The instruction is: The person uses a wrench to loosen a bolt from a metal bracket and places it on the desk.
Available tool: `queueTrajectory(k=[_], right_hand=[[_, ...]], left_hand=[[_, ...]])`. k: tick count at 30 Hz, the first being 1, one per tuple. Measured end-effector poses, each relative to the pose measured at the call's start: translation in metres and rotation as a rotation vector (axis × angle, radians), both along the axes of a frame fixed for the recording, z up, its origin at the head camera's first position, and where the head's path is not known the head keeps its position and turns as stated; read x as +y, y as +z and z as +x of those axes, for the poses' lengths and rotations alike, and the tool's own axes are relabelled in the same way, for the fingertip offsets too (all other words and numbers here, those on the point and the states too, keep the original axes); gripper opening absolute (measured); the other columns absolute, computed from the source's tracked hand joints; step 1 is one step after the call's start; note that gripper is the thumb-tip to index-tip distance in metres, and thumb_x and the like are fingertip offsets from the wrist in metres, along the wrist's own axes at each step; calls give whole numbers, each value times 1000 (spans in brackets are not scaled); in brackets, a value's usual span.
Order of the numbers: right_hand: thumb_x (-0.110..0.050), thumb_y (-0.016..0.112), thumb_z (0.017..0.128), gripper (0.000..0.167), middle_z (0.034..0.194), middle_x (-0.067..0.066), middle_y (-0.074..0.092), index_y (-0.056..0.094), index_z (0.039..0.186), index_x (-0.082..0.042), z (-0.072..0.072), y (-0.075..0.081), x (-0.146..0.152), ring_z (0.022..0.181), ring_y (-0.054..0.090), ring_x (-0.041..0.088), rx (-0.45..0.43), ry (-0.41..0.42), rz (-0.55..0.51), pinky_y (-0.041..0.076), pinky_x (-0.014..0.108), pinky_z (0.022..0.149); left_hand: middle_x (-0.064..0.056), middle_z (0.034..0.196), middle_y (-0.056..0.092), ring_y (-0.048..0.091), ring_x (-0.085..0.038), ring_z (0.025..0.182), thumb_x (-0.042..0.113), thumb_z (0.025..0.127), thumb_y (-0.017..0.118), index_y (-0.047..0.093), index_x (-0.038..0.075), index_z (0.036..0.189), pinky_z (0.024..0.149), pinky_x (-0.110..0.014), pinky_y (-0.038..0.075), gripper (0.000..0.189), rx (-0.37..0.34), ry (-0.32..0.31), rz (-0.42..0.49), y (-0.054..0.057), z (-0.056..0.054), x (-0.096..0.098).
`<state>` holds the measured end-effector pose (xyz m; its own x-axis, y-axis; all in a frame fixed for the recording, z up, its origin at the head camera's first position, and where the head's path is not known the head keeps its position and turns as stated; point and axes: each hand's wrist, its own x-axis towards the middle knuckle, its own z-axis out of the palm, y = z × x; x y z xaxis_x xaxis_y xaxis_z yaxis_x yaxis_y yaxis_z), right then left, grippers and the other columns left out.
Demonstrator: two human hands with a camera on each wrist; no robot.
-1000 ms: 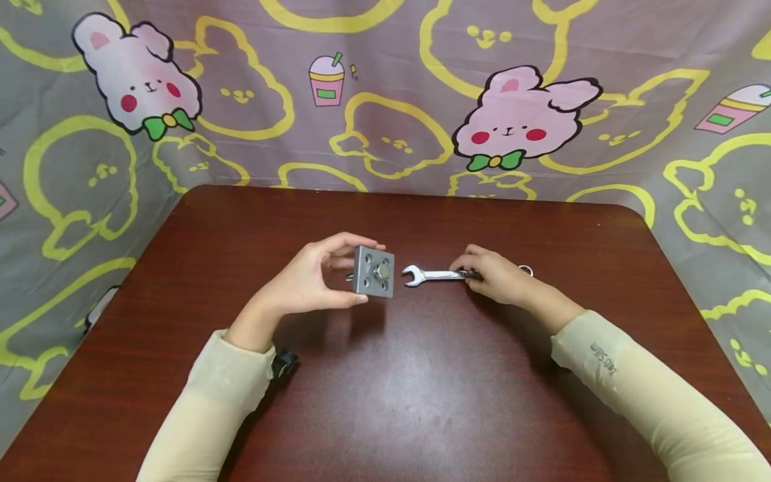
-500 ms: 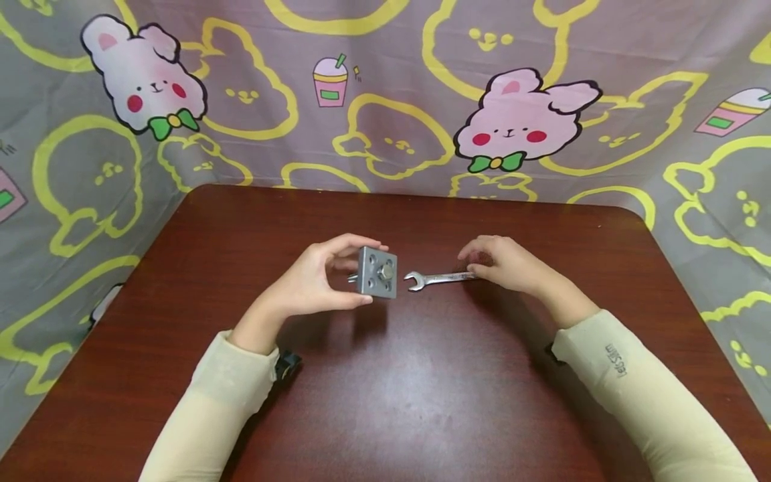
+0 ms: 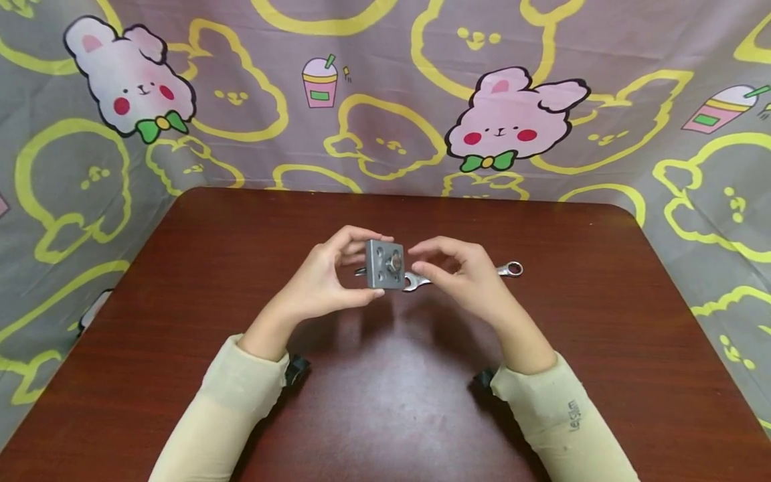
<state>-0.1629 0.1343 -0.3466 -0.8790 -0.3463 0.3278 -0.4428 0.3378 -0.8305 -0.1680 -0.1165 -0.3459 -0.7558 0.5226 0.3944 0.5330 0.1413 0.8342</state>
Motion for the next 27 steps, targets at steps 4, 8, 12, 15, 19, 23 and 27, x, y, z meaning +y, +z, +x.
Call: queueTrajectory(k=[4,8,12,15,19,23,27], right_hand=[[-3,73,86,15,92,12,73,74,101,-2,3,2,-16,62,57,10,14,-29,-125,49,22,56],[-1,74,85,11,85,14,71,73,96,0,4,2,-27,59,55,9,10,-60,-198,46,21,52],[-1,74,84,12,82,14,71,72,96,2,7,0,-34,60,59,8,8,-79,-233,50,20,55],[0,73,85,13,83,16,71,72,97,3,8,-2,-38,64,61,8,2,-94,-258,52,20,58],[-1,72,86,13,84,19,71,71,98,3,9,-1,-40,65,61,7,-2,-113,-273,52,19,59],[-1,73,86,14,84,19,70,71,100,3,9,-1,-39,66,60,6,2,-112,-269,52,19,60],[2,73,84,19,92,16,68,71,103,2,10,-2,-37,72,63,8,31,-82,-276,54,20,64]], left_hand=[[-12,131,65,69,-23,111,-4,69,84,52,2,128,97,-30,55,67,27,35,0,1,1,4],[-10,131,65,70,-22,109,-1,69,85,53,3,128,97,-29,55,67,58,67,-30,3,4,7],[-8,131,65,70,-19,110,0,70,84,52,4,130,98,-28,54,68,97,82,-53,4,6,11],[-8,131,65,70,-19,110,1,71,84,52,4,130,99,-28,54,68,136,91,-59,6,8,13],[-9,129,66,70,-19,109,1,71,83,52,3,130,98,-27,55,67,170,102,-65,7,8,14],[-10,128,67,70,-20,108,1,71,83,52,2,129,97,-27,55,66,178,103,-60,7,8,15],[-10,126,67,71,-19,108,1,70,84,52,2,129,97,-26,55,67,181,116,-56,9,7,15]])
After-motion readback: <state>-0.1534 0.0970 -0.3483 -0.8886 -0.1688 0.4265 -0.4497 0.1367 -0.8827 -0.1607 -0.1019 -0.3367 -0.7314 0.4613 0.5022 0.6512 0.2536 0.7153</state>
